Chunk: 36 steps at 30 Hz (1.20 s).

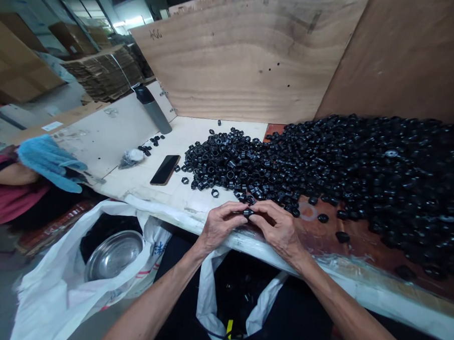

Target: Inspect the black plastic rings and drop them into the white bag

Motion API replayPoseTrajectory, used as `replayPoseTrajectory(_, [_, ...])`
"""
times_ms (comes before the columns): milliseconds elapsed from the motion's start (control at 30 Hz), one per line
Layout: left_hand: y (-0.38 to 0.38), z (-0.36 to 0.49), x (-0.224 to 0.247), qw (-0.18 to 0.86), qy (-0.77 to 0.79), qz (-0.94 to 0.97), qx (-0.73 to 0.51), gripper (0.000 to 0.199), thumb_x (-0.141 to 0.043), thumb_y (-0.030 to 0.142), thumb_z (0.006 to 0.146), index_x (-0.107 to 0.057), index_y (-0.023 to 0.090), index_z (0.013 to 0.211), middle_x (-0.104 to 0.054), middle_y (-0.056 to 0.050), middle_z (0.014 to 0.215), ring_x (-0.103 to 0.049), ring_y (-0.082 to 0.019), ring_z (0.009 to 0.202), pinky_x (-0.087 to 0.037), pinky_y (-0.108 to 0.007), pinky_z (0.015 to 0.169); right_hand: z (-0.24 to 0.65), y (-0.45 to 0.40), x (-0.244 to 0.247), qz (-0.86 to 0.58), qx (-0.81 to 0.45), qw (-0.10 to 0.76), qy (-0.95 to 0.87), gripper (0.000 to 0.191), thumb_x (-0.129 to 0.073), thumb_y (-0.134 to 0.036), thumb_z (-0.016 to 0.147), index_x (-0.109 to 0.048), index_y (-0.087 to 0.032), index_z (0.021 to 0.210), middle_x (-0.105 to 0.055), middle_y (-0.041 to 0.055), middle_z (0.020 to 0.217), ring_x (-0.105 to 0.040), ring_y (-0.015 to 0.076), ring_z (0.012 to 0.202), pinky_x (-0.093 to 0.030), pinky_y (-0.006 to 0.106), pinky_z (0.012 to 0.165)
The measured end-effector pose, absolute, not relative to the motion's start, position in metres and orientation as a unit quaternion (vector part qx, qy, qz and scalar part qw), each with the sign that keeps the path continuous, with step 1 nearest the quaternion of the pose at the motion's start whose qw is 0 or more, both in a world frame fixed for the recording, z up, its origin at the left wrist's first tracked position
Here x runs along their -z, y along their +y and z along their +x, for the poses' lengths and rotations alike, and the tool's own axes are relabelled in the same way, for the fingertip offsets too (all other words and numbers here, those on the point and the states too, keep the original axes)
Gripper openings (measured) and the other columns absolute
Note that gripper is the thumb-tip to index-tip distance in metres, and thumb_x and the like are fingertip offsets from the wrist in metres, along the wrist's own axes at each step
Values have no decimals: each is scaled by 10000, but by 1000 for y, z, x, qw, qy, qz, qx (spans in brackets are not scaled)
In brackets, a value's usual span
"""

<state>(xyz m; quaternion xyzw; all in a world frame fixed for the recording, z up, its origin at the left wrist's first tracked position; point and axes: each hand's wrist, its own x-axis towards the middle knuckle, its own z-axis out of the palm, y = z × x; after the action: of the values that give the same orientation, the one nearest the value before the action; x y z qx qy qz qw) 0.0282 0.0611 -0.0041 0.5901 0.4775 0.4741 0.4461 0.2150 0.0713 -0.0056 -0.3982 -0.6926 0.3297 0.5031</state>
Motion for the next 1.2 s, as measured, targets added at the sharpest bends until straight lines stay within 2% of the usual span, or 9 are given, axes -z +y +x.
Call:
replayPoseTrajectory(200, [58, 31, 5, 453, 457, 602, -473, 235, -728, 241, 813, -734, 181, 1040, -731, -88, 1094, -683, -221, 1049, -543, -358, 986, 213, 69, 23, -446, -348, 489, -664, 232, -642, -313, 897, -630, -214, 1107, -710, 37, 910, -692, 166, 775, -575, 273, 723])
replayPoseTrajectory(467, [56, 34, 6, 473, 449, 589, -478, 260, -678, 285, 863, -699, 154, 1086, -723, -101, 1071, -696, -220, 992, -567, -350, 929, 218, 67, 14, -415, -292, 432, -745, 174, -573, -292, 940, -636, -201, 1074, -687, 46, 893, -656, 164, 752, -535, 272, 722])
replayPoseTrajectory(533, [56, 34, 5, 465, 450, 600, -470, 249, -668, 277, 869, -702, 155, 1084, -718, -105, 1085, -689, -220, 1011, -561, -346, 938, 218, 68, 13, -423, -280, 421, -752, 150, -554, -299, 951, -664, -203, 981, -680, 32, 806, -637, 155, 687, -518, 260, 674])
replayPoseTrajectory(667, [56, 33, 4, 465, 448, 607, -462, 250, -672, 256, 858, -699, 162, 1089, -707, -103, 1125, -682, -217, 1030, -563, -333, 931, 217, 69, 14, -452, -252, 401, -756, 315, -478, -322, 985, -666, -199, 764, -622, 10, 648, -570, 132, 563, -455, 239, 573])
replayPoseTrajectory(767, [57, 34, 5, 483, 447, 584, -475, 241, -669, 260, 860, -691, 153, 1075, -708, -104, 1096, -693, -212, 986, -577, -326, 894, 218, 69, 13, -441, -268, 403, -756, 233, -528, -357, 961, -689, -190, 960, -634, 12, 699, -570, 135, 581, -455, 239, 580])
replayPoseTrajectory(900, [57, 34, 6, 489, 449, 568, -485, 232, -671, 255, 857, -691, 150, 1062, -711, -94, 1061, -694, -203, 960, -575, -312, 880, 220, 68, 12, -431, -278, 389, -765, 267, -571, -373, 939, -666, -193, 767, -572, -4, 616, -524, 126, 537, -432, 239, 562])
replayPoseTrajectory(1000, [58, 34, 7, 493, 448, 562, -491, 236, -671, 252, 859, -690, 146, 1069, -706, -91, 1052, -691, -199, 960, -573, -308, 878, 220, 67, 11, -434, -299, 398, -751, 202, -615, -378, 906, -659, -192, 842, -543, -21, 627, -468, 107, 498, -396, 221, 495])
replayPoseTrajectory(1100, [58, 34, 8, 489, 451, 563, -490, 236, -671, 258, 860, -690, 149, 1069, -707, -91, 1052, -688, -201, 966, -571, -310, 884, 220, 68, 10, -424, -284, 399, -762, 233, -629, -358, 895, -624, -202, 722, -510, -25, 591, -458, 115, 506, -394, 230, 501])
replayPoseTrajectory(1200, [57, 33, 9, 486, 454, 570, -483, 245, -663, 271, 868, -686, 152, 1080, -709, -100, 1077, -688, -210, 982, -565, -321, 898, 219, 69, 9, -418, -283, 427, -751, 121, -621, -310, 898, -664, -197, 913, -606, 13, 740, -552, 143, 609, -465, 251, 595])
